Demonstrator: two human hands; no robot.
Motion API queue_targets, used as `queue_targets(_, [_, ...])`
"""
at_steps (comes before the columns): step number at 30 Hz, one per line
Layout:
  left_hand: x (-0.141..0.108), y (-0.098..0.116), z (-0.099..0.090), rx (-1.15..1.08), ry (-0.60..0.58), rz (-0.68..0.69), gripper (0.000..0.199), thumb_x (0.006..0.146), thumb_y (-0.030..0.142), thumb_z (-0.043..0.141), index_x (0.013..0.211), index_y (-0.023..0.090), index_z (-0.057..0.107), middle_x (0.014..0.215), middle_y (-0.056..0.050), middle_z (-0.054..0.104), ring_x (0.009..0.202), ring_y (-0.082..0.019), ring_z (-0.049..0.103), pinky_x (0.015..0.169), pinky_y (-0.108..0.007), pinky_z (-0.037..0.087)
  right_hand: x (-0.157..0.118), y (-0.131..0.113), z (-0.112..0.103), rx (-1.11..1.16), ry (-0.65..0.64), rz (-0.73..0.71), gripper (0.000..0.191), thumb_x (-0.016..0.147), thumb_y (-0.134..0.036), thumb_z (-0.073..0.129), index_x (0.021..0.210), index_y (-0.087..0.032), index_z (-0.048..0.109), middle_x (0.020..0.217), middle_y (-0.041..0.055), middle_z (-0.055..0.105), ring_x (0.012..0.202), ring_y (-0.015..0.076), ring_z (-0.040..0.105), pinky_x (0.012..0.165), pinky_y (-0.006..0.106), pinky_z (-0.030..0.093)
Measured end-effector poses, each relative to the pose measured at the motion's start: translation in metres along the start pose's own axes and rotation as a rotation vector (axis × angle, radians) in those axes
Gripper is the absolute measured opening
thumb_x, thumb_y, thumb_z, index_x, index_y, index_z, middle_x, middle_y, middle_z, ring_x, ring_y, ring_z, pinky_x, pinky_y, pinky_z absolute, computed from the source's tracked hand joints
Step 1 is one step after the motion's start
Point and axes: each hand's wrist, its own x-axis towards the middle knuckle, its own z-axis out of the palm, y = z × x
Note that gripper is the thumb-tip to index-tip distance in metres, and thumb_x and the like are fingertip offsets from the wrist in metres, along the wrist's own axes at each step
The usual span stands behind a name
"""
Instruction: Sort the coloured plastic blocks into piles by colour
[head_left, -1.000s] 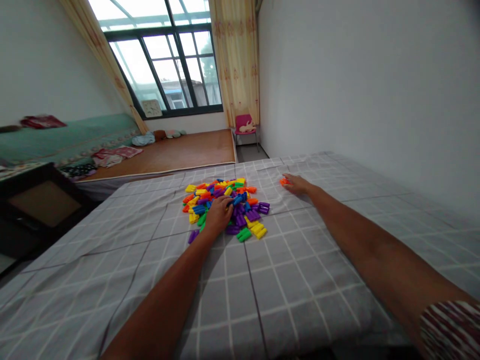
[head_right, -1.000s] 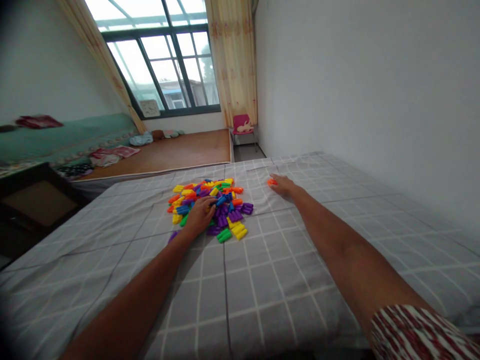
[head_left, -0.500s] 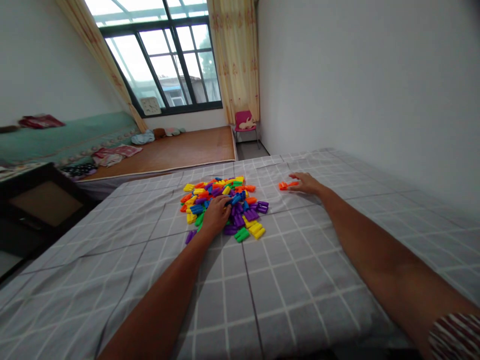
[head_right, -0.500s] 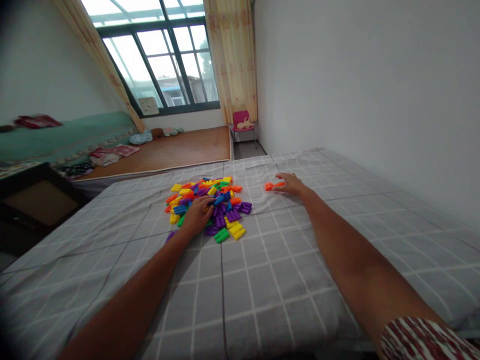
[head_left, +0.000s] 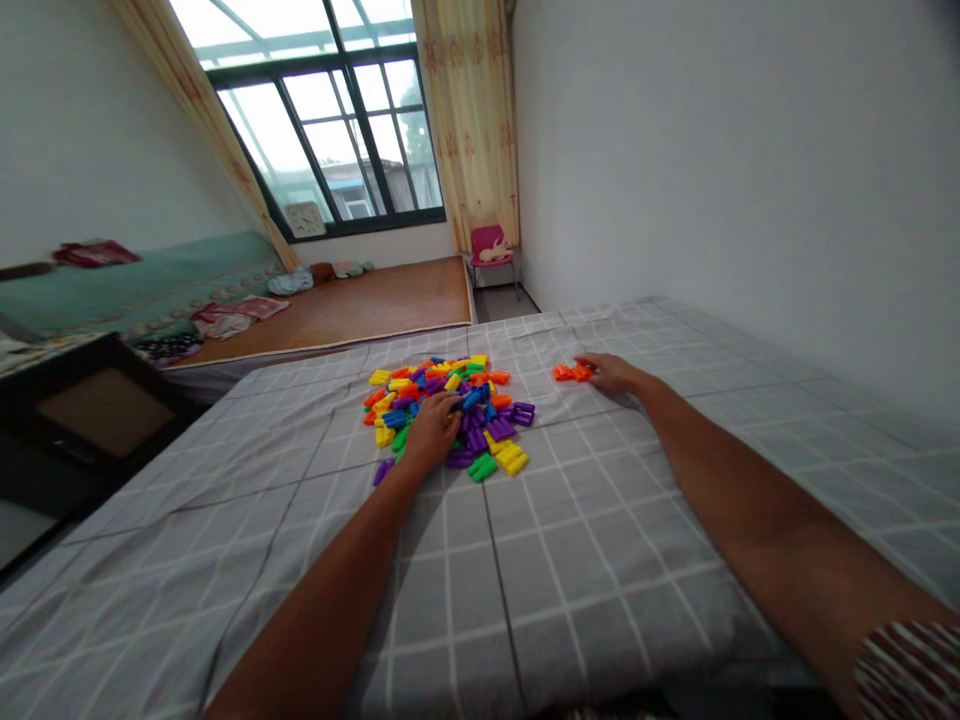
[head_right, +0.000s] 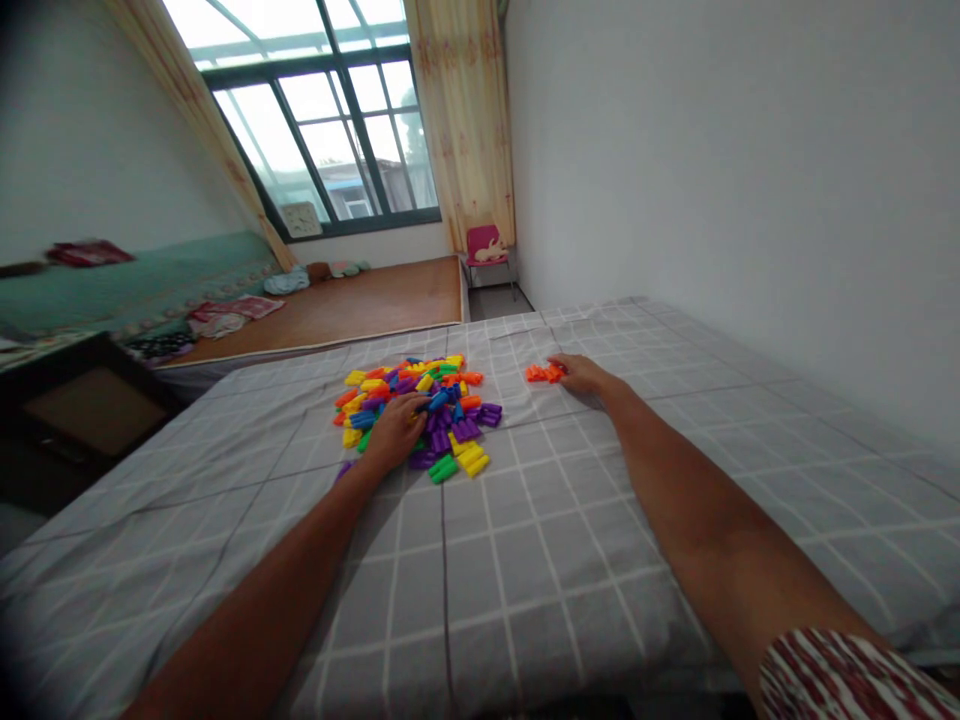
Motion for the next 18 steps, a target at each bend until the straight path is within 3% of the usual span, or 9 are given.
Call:
queue_targets(5, [-0.001,0.009,-0.004,-0.004,0.058,-0.004,0.04,0.092,0.034,0.049,0.13,0.023,0.055,0.134,-0.009,0.054,0.127,-0.024,0.047,0.109,-0.045,0.038,0.0,-0.003,-0.005,-0.024,0.036,-0.017,0.06,0.067,-0.014,0.065,0.126,-0.02,0.061,0.131,0.0102,0.061,0.12,0.0295,0.056,0.104,0.045,0.041])
queue_targets(9, [-0.003,0.017,-0.008,0.023,-0.05,0.093,0.044,0.091,0.038,0.052,0.133,0.029,0.053,0.143,-0.006,0.047,0.133,-0.027,0.04,0.11,-0.048,0.035,0.009,-0.04,0.001,-0.046,0.162,-0.132,0.051,0.076,-0.015,0.057,0.127,-0.022,0.059,0.132,0.0085,0.059,0.116,0.0252,0.058,0.102,0.043,0.042])
queue_targets(12, [-0.004,0.019,-0.009,-0.01,-0.085,0.13,0.038,0.089,0.034,0.054,0.126,0.026,0.058,0.134,-0.008,0.052,0.126,-0.026,0.047,0.106,-0.045,0.04,0.021,-0.086,0.027,-0.043,0.074,-0.249,0.045,0.082,-0.017,0.053,0.126,-0.024,0.06,0.128,0.0059,0.062,0.103,0.0205,0.063,0.096,0.038,0.047])
queue_targets(14, [-0.005,0.018,-0.009,-0.052,-0.057,0.127,0.033,0.089,0.028,0.052,0.12,0.024,0.061,0.125,-0.009,0.056,0.118,-0.024,0.052,0.102,-0.042,0.043,0.032,-0.114,0.049,-0.08,0.02,-0.323,0.041,0.083,-0.018,0.054,0.123,-0.023,0.062,0.127,0.0066,0.063,0.106,0.0214,0.062,0.097,0.037,0.046])
queue_targets(18, [-0.008,0.016,-0.01,-0.097,-0.044,0.13,0.029,0.089,0.024,0.051,0.114,0.024,0.064,0.118,-0.008,0.058,0.111,-0.022,0.054,0.1,-0.041,0.045,0.053,-0.144,0.082,-0.173,0.045,-0.3,0.034,0.084,-0.021,0.058,0.117,-0.022,0.065,0.118,0.0081,0.068,0.109,0.0237,0.06,0.095,0.034,0.044])
